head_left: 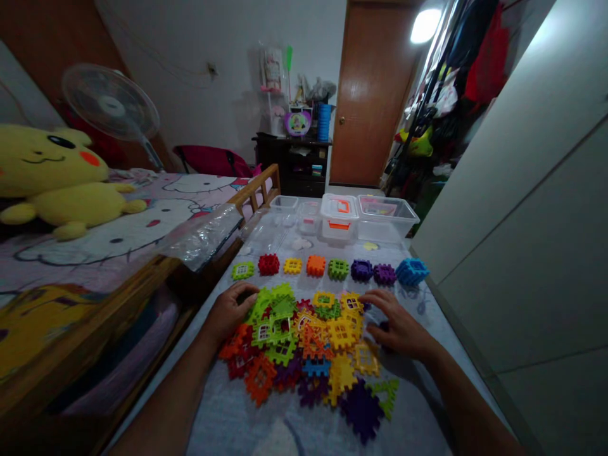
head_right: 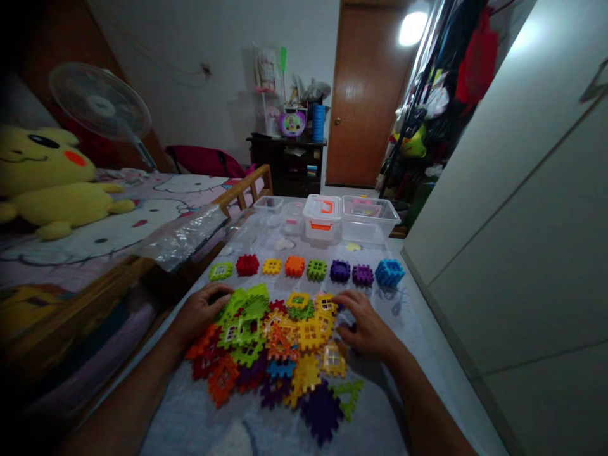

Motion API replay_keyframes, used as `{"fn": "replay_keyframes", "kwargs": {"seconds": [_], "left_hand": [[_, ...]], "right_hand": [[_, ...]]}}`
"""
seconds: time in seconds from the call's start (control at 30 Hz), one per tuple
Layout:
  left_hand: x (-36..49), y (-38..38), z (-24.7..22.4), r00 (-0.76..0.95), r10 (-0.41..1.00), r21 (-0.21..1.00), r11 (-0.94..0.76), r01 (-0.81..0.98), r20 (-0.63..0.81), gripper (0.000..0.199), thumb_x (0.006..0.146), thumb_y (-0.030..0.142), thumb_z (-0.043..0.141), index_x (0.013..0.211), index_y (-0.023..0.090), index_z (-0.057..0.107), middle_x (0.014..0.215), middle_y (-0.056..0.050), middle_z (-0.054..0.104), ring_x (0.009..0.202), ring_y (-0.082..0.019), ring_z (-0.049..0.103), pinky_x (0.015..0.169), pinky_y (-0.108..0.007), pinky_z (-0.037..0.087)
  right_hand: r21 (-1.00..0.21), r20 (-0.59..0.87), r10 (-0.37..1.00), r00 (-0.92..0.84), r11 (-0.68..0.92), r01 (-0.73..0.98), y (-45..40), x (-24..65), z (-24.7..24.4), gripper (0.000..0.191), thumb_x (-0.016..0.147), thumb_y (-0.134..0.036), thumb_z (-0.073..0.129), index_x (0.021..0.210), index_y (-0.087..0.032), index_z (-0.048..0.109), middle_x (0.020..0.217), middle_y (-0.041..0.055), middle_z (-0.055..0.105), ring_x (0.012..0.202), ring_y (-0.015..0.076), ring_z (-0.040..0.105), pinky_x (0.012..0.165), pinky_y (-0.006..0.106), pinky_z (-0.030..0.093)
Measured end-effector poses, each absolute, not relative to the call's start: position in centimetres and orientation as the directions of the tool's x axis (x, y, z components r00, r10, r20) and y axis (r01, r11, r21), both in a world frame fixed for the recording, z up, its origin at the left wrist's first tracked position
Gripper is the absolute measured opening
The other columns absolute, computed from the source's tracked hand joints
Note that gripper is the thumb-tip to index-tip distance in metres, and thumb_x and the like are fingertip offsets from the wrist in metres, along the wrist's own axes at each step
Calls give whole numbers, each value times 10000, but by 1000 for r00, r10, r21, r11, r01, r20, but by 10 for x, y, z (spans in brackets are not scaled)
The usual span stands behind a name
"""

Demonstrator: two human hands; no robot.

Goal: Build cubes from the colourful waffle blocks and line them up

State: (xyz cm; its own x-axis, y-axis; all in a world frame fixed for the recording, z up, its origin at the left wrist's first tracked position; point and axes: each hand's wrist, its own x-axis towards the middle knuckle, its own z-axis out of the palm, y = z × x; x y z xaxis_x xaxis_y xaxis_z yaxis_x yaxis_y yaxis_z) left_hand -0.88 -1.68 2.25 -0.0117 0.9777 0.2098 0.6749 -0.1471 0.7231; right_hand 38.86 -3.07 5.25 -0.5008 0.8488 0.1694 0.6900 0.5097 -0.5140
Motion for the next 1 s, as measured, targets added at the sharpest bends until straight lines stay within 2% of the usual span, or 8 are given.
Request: {"fn": "replay_keyframes", "kwargs": {"seconds": [0.1,0.33,0.47,0.57,0.67,0.8,0.9,1.0], "left_hand": [[-9,-17,23,-14,978,723,-143,676,207,296,782,445,537,849,189,671,942,-53,683,947,-236,624,907,-359,463],[-8,-17,22,-21,972,718,-156,679,232,271,782,424,540,838,194,673,918,-41,685,917,-224,633,883,-341,477],[-8,-18,21,-12,968,717,-178,674,251,249,799,391,530,845,191,671,936,-46,680,932,-218,628,889,-340,476],[-8,-17,21,0,967,711,-188,678,255,234,805,373,529,847,191,669,937,-47,676,937,-216,624,895,-343,471],[-9,-16,20,7,969,712,-187,677,247,234,809,374,528,855,190,665,930,-45,673,935,-214,624,900,-343,467],[-10,-16,19,-3,973,717,-166,677,229,251,805,392,531,860,190,670,922,-43,676,921,-217,629,889,-342,474],[-9,-16,20,-1,973,714,-168,680,230,262,799,406,537,853,190,673,924,-45,680,922,-220,632,884,-336,479],[-10,-16,20,0,974,709,-164,686,225,273,797,420,539,854,192,678,940,-49,686,935,-224,632,886,-336,479]], "right_hand": [[-507,118,762,-637,598,621,-42,372,62,597,750,-255,622,1330,-230,481,1357,109,483,1243,285,412,1049,471,309],[-474,98,751,-653,612,633,-48,345,62,469,747,-413,684,1171,-244,575,1243,93,547,1141,294,444,982,474,338],[-475,119,775,-620,593,650,-48,342,55,388,734,-361,689,1068,-217,556,1119,92,557,1048,282,466,914,454,383],[-496,151,783,-604,588,639,-48,347,49,374,742,-331,669,1063,-211,519,1089,92,550,1026,277,474,901,448,401],[-534,200,821,-534,548,643,-43,359,46,398,747,-286,639,1108,-209,490,1115,95,544,1051,268,486,923,431,414],[-544,238,907,-348,422,725,-30,385,42,453,749,-279,613,1176,-208,478,1126,97,553,1052,266,512,932,429,425],[-487,217,946,-241,319,813,-19,404,33,440,746,-348,632,1147,-199,531,1087,111,579,1034,293,525,920,458,420],[-394,138,965,-224,261,881,-14,414,23,391,749,-354,615,1103,-191,583,1050,120,592,992,306,534,880,474,426]]}}
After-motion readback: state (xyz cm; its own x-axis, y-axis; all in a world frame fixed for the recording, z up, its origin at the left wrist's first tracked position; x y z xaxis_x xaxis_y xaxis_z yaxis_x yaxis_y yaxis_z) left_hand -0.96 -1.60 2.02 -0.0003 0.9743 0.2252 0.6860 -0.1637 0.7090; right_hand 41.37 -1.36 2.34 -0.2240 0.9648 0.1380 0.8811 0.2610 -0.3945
